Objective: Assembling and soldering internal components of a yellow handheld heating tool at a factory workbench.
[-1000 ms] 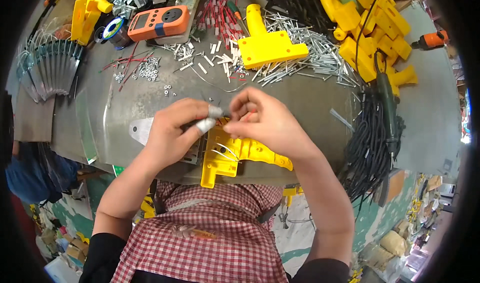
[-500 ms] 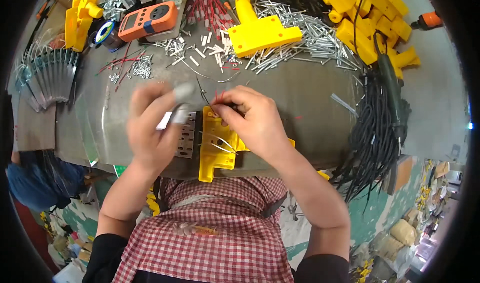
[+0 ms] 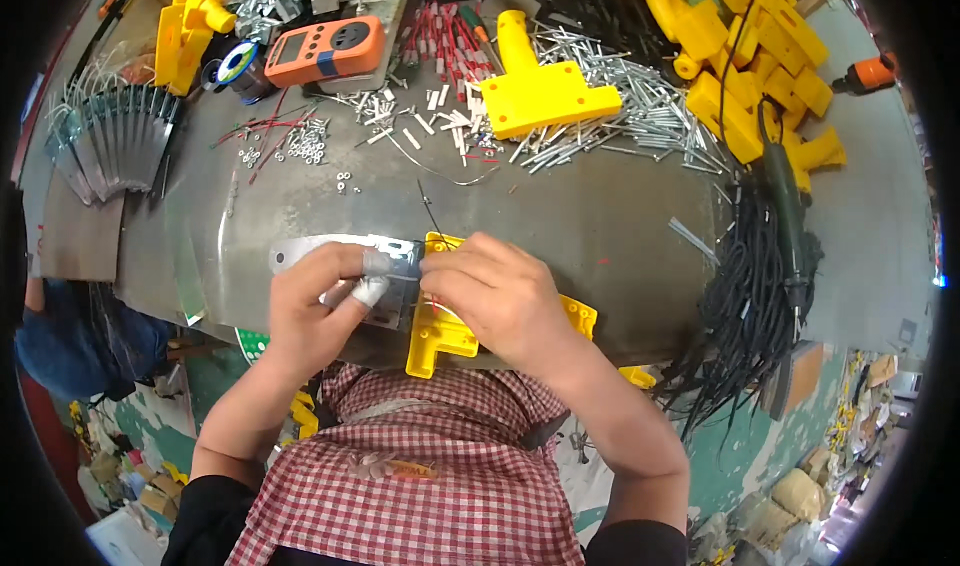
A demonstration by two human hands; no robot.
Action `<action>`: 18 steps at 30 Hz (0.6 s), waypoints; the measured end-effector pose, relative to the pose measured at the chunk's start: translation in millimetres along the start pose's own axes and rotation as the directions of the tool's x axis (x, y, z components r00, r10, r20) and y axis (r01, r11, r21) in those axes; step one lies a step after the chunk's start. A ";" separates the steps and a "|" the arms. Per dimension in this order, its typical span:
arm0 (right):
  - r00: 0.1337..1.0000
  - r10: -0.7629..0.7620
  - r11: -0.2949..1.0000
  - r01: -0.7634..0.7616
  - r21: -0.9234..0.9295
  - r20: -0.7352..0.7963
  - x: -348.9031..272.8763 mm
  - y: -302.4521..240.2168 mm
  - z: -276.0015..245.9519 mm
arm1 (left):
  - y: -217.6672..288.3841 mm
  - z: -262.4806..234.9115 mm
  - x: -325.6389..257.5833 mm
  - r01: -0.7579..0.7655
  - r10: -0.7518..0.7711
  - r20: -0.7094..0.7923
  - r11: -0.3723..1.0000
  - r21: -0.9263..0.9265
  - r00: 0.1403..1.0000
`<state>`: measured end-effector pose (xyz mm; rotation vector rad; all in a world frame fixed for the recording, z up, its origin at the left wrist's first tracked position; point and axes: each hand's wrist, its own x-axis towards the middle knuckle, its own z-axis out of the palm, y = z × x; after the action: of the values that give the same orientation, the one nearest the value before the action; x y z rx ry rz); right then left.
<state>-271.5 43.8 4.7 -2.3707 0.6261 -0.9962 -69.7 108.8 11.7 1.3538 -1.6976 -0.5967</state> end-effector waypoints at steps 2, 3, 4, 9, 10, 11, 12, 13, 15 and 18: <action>0.998 0.011 0.999 -0.009 -0.041 0.060 5.1 0.4 1.8 | -0.8 2.8 -4.0 -0.022 0.022 -0.013 1.000 0.003 1.000; 0.987 0.138 0.986 -0.129 -0.106 0.083 6.2 -0.3 3.5 | -1.9 3.2 -5.1 -0.190 0.192 -0.017 0.977 0.097 0.981; 0.987 0.135 0.987 -0.126 -0.103 0.086 9.3 1.4 5.2 | -3.6 3.2 -6.5 -0.349 0.356 -0.004 0.918 0.188 0.934; 0.776 0.620 0.717 -0.621 0.317 0.116 29.3 2.9 5.3 | -7.4 7.0 -1.9 -0.209 0.210 -0.001 0.974 0.085 0.978; 0.777 0.610 0.684 -0.615 0.392 0.155 29.9 -0.4 6.9 | -6.2 6.3 5.3 -0.037 0.036 -0.013 0.999 -0.033 0.999; 0.799 0.590 0.703 -0.580 0.411 0.118 28.9 0.2 10.4 | -5.7 5.6 12.1 0.135 -0.137 -0.004 0.979 -0.152 0.991; 0.800 0.587 0.701 -0.580 0.414 0.125 29.6 0.0 11.0 | -6.2 6.7 19.4 0.141 -0.144 -0.008 0.979 -0.148 0.990; 0.766 0.622 0.661 -0.623 0.418 0.160 30.7 -0.5 10.8 | -7.2 7.9 26.7 0.264 -0.261 0.042 0.940 -0.217 0.964; 0.727 0.657 0.613 -0.669 0.420 0.200 31.8 -1.8 9.3 | -9.5 6.6 33.6 0.440 -0.412 0.156 0.844 -0.308 0.898; 0.676 0.677 0.595 -0.736 0.324 0.291 35.4 -4.5 5.5 | -13.6 9.1 33.1 0.505 -0.481 0.194 0.686 -0.524 0.855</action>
<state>-244.2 28.2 22.4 -1.5425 1.0694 -0.5101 -71.4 72.2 7.0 1.3467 -1.0218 -1.3314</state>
